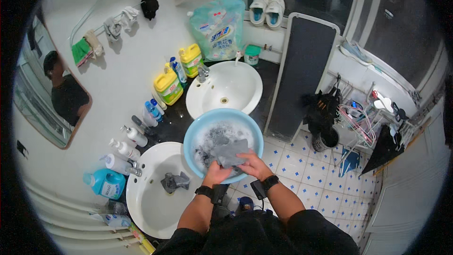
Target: The person washes a grey garment by hand in a basin of soapy water, rubbing the fabric together and rinsing it.
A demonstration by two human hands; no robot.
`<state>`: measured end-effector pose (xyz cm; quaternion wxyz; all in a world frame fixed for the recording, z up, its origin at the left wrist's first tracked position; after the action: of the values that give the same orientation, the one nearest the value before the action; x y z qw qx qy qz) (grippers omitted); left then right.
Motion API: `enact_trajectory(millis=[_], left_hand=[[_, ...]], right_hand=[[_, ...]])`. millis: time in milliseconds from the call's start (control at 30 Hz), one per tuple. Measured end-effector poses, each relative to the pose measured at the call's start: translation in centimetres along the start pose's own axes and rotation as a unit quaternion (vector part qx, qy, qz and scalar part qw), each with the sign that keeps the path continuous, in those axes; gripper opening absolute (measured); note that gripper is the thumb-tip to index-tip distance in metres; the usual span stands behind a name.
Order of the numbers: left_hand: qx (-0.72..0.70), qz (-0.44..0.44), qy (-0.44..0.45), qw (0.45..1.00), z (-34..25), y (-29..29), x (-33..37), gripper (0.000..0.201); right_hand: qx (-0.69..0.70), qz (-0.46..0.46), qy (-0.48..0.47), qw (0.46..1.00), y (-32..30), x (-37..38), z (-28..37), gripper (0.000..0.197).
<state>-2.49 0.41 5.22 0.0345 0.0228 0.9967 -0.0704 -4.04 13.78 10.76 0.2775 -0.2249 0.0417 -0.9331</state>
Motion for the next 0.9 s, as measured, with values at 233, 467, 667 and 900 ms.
enact_trajectory(millis=[233, 467, 667, 900], left_hand=[[-0.009, 0.091, 0.012, 0.996, -3.4, 1.0, -0.7, 0.041], [0.264, 0.021, 0.075, 0.961, -2.0, 0.4, 0.5, 0.034], [-0.023, 0.081, -0.121, 0.989, 8.8, 1.6, 2.3, 0.038], [0.548, 0.129, -0.012, 0.826, 8.8, -0.9, -0.1, 0.041]], right_hand=[[0.160, -0.008, 0.064, 0.985, 1.6, 1.0, -1.0, 0.033], [0.518, -0.084, 0.442, 0.727, 4.2, -0.6, -3.2, 0.017], [0.649, -0.045, 0.356, 0.671, 5.2, 1.3, -0.1, 0.011], [0.588, -0.053, 0.430, 0.683, 4.8, -0.3, 0.6, 0.012]])
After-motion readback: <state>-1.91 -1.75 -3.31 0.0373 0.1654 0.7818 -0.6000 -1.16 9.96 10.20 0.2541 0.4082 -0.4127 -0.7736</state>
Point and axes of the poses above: each hand's wrist, its own x-axis towards the middle knuckle, its own y-axis out of the palm, z = x × y, the point moved 8 cm from there along x, towards the middle knuckle, and after that the axes turned 4 degrees about -x, right-handed, at the moved point
